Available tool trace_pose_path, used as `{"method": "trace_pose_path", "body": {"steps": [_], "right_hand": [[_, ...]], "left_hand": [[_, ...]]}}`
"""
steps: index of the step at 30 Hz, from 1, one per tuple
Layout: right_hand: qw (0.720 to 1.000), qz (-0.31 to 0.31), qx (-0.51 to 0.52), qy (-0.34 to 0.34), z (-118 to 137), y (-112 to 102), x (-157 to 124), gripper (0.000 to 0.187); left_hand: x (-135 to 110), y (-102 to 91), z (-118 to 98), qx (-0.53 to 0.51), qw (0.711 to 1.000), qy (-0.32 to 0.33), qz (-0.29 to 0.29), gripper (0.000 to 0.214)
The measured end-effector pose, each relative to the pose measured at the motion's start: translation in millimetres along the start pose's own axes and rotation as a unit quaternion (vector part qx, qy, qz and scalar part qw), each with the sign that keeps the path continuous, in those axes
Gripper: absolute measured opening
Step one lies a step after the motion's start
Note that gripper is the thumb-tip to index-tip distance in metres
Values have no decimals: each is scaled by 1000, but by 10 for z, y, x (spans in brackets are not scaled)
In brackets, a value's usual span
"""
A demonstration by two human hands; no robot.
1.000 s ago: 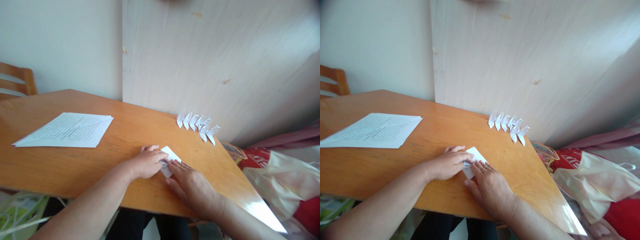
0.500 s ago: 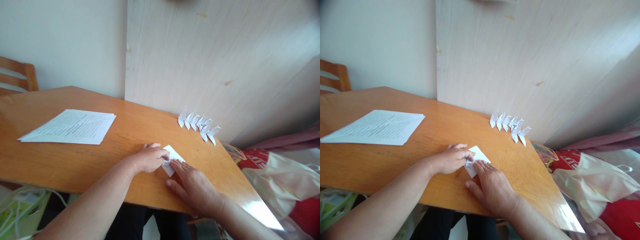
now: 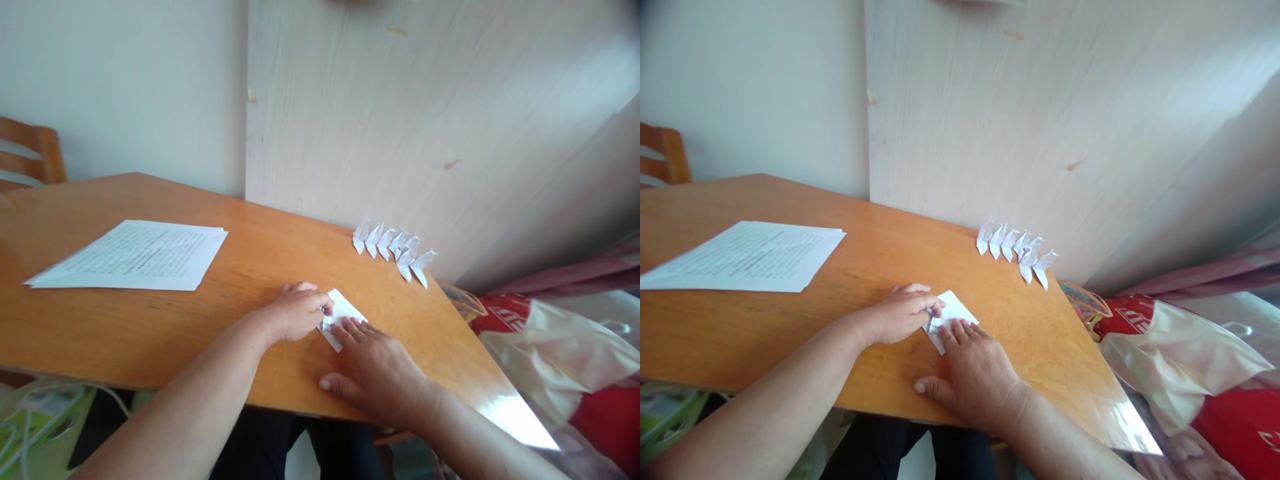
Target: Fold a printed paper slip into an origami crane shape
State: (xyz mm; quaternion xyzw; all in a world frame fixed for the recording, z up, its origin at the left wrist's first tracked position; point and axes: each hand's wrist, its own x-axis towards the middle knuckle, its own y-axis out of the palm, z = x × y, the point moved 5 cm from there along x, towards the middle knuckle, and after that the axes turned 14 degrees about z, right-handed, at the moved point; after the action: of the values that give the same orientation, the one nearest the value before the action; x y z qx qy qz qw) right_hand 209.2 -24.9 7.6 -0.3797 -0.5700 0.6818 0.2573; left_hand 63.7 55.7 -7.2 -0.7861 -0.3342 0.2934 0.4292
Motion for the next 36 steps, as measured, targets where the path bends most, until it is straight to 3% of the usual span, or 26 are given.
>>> {"method": "trace_pose_path", "body": {"steps": [8,21,24,31,36], "right_hand": [[1000,15,-13,0,26,-72,0,85],[999,-20,-39,-3,56,-13,1,89],[999,-15,-38,-7,30,-62,35,78],[999,-43,-2,7,-90,-167,87,29],[999,-37,14,-10,-66,-99,172,24]], "left_hand": [[34,3,1,13,998,48,-28,18],[96,24,70,-3,999,35,-28,23],[103,32,80,-5,999,31,-27,25],[104,38,75,-8,999,33,-27,29],[97,28,62,-5,999,28,-21,29]]}}
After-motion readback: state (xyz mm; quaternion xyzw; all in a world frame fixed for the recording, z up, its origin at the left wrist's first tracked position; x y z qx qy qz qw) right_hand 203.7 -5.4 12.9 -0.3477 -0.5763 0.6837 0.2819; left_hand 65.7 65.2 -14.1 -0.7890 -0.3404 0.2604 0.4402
